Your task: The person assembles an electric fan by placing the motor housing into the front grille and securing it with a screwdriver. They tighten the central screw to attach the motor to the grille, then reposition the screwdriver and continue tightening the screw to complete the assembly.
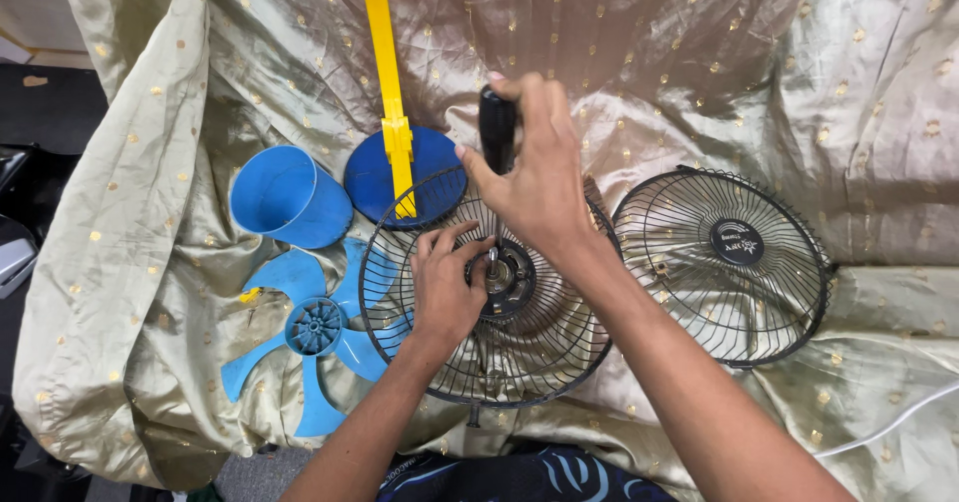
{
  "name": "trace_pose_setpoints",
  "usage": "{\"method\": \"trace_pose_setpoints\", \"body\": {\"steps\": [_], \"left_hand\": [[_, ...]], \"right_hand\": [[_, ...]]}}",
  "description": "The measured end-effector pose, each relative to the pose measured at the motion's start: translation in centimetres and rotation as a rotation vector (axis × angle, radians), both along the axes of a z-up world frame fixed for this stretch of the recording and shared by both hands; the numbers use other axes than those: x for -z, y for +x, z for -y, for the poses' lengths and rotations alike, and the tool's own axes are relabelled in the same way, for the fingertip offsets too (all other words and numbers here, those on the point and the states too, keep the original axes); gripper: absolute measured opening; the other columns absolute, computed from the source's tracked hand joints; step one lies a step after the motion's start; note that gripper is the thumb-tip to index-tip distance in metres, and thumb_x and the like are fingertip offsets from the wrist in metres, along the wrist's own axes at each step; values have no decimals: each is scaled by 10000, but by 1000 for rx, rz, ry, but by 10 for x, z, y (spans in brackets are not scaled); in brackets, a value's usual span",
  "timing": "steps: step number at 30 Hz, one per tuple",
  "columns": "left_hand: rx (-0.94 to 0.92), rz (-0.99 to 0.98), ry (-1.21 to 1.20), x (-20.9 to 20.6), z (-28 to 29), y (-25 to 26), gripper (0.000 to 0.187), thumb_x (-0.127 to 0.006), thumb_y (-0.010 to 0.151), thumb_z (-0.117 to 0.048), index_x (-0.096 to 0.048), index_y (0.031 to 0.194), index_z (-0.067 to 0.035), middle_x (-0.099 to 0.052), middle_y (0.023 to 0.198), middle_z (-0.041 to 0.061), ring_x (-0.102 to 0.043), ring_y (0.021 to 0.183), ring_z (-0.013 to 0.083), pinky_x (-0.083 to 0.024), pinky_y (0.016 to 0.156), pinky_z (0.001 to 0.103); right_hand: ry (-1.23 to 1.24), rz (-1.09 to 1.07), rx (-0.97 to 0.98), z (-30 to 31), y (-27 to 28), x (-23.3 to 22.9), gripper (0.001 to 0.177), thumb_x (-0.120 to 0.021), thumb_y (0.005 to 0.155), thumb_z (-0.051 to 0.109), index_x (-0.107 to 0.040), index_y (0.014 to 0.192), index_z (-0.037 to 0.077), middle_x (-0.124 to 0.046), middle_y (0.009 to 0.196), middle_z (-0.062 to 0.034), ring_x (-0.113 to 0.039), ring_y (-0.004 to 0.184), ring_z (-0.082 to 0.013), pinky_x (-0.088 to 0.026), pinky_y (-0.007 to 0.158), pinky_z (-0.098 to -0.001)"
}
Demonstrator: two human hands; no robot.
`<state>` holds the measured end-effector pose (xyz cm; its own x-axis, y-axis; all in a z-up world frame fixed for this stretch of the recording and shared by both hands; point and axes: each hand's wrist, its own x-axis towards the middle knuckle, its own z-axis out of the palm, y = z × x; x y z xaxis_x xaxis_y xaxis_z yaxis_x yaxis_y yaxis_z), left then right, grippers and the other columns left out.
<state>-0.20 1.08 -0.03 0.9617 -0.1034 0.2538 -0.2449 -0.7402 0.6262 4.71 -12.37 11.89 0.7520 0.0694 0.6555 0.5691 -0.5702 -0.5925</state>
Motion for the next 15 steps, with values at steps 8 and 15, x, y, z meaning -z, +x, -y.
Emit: {"method": "trace_pose_setpoints", "body": {"steps": [8,15], "left_hand": [[-16,36,-20,6,-3,2,278,-698,840,-42,-803,1077,-144,-633,1352,8,-474,1271,290,-357,1048,453],[-31,1,-21,7,-2,3,309,-704,825,-40,-812,1080,-176,-663,1324,-14,-510,1212,261,-375,1025,445]], "right_hand": [[145,-343,-306,7,9,-12,550,-781,850,-33,-425,1260,54,-665,1256,-136,-738,1085,-205,-662,837,-342],[86,-130,-195,2,3,-3,556,-857,838,15,-454,1220,25,-605,1236,-131,-713,1028,-211,-669,794,-327]]}}
